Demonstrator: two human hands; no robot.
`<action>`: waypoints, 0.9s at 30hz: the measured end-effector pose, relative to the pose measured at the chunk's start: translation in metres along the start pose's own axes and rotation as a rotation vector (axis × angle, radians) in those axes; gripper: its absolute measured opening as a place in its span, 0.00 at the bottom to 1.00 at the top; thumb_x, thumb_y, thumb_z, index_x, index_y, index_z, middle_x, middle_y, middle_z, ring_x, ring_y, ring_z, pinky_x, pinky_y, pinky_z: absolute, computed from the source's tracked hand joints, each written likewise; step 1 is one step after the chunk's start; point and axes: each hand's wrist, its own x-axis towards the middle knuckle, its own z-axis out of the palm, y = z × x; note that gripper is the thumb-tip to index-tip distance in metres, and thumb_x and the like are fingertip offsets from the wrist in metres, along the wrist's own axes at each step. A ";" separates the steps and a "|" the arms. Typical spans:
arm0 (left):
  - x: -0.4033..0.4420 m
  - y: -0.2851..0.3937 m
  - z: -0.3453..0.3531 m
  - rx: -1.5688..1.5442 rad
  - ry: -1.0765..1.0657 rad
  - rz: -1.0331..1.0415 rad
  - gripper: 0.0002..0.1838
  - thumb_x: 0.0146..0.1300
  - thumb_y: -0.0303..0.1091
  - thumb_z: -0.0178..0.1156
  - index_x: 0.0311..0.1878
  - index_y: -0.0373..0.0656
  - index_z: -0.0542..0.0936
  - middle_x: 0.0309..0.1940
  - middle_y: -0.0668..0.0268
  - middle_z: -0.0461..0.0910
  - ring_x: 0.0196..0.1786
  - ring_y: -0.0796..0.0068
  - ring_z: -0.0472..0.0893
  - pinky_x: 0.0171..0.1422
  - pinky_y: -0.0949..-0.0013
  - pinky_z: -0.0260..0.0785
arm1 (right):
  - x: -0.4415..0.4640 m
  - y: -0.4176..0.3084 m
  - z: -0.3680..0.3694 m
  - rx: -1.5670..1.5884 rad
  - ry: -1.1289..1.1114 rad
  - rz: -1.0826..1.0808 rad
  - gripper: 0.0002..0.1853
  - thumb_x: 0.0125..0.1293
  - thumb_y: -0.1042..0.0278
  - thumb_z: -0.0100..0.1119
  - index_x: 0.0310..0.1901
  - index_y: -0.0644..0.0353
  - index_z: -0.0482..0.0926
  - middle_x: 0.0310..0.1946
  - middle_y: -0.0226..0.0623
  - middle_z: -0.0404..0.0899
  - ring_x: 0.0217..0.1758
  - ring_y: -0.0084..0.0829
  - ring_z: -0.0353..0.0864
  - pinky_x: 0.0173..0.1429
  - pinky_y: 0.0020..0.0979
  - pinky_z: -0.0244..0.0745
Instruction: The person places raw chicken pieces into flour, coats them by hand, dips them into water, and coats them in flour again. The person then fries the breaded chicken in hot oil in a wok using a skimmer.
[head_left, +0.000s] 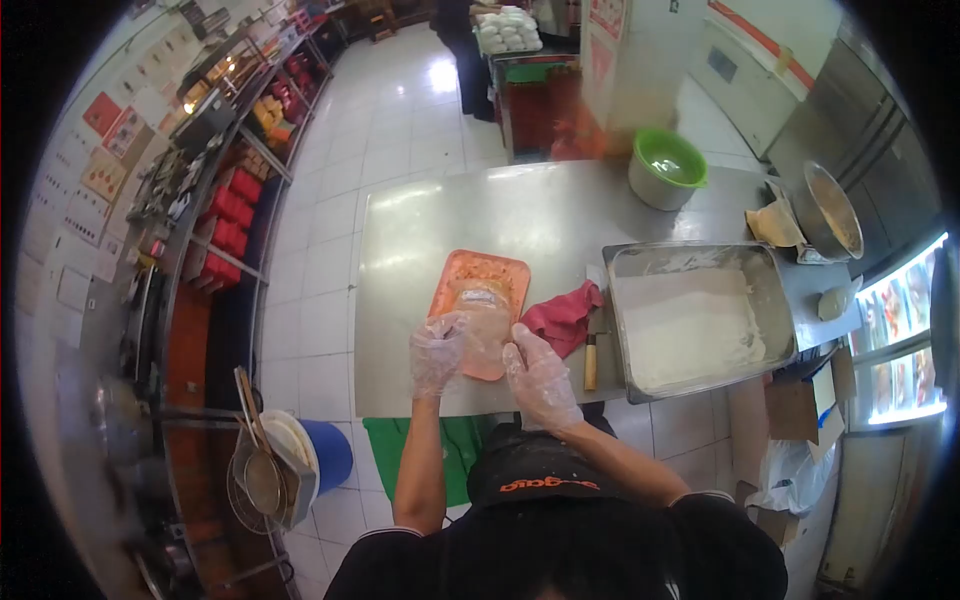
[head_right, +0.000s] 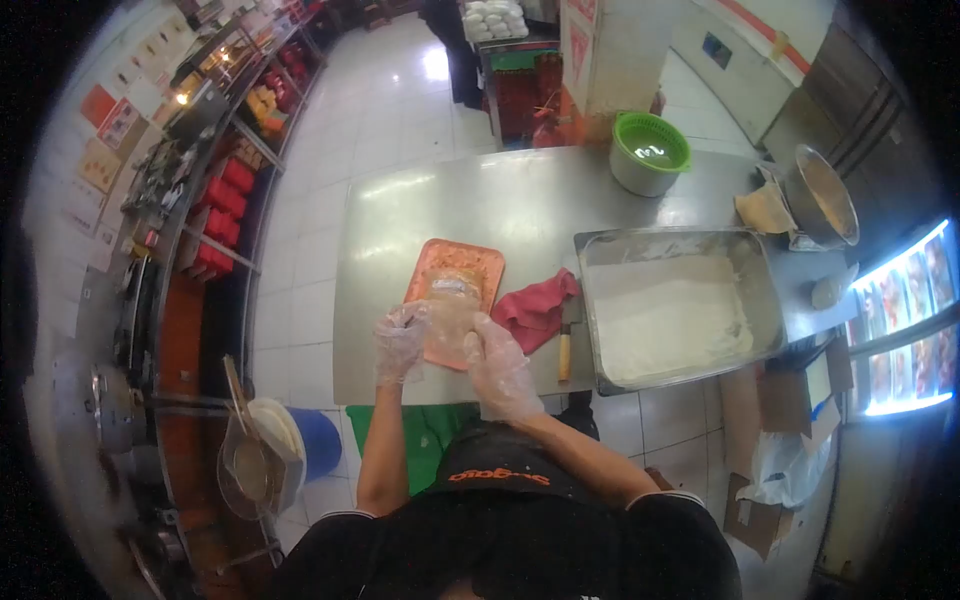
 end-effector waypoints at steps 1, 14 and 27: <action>0.007 0.004 0.003 -0.008 -0.006 0.010 0.08 0.64 0.29 0.62 0.43 0.38 0.86 0.33 0.58 0.86 0.36 0.67 0.84 0.43 0.64 0.77 | 0.002 -0.018 -0.016 0.093 -0.073 0.062 0.19 0.75 0.66 0.51 0.63 0.61 0.75 0.56 0.56 0.80 0.60 0.57 0.79 0.65 0.44 0.74; -0.057 0.053 0.030 0.084 -0.037 0.024 0.08 0.66 0.34 0.61 0.36 0.40 0.84 0.26 0.53 0.81 0.29 0.57 0.81 0.35 0.57 0.71 | 0.039 0.056 0.027 -0.004 -0.281 -0.334 0.15 0.60 0.73 0.57 0.50 0.60 0.82 0.43 0.53 0.83 0.50 0.52 0.81 0.54 0.45 0.77; -0.091 0.047 0.030 0.186 -0.190 -0.044 0.11 0.68 0.34 0.60 0.28 0.41 0.77 0.24 0.51 0.77 0.30 0.46 0.78 0.34 0.51 0.69 | 0.036 0.170 0.143 -0.396 0.052 -0.150 0.22 0.65 0.59 0.59 0.56 0.62 0.71 0.47 0.51 0.71 0.56 0.51 0.74 0.59 0.45 0.72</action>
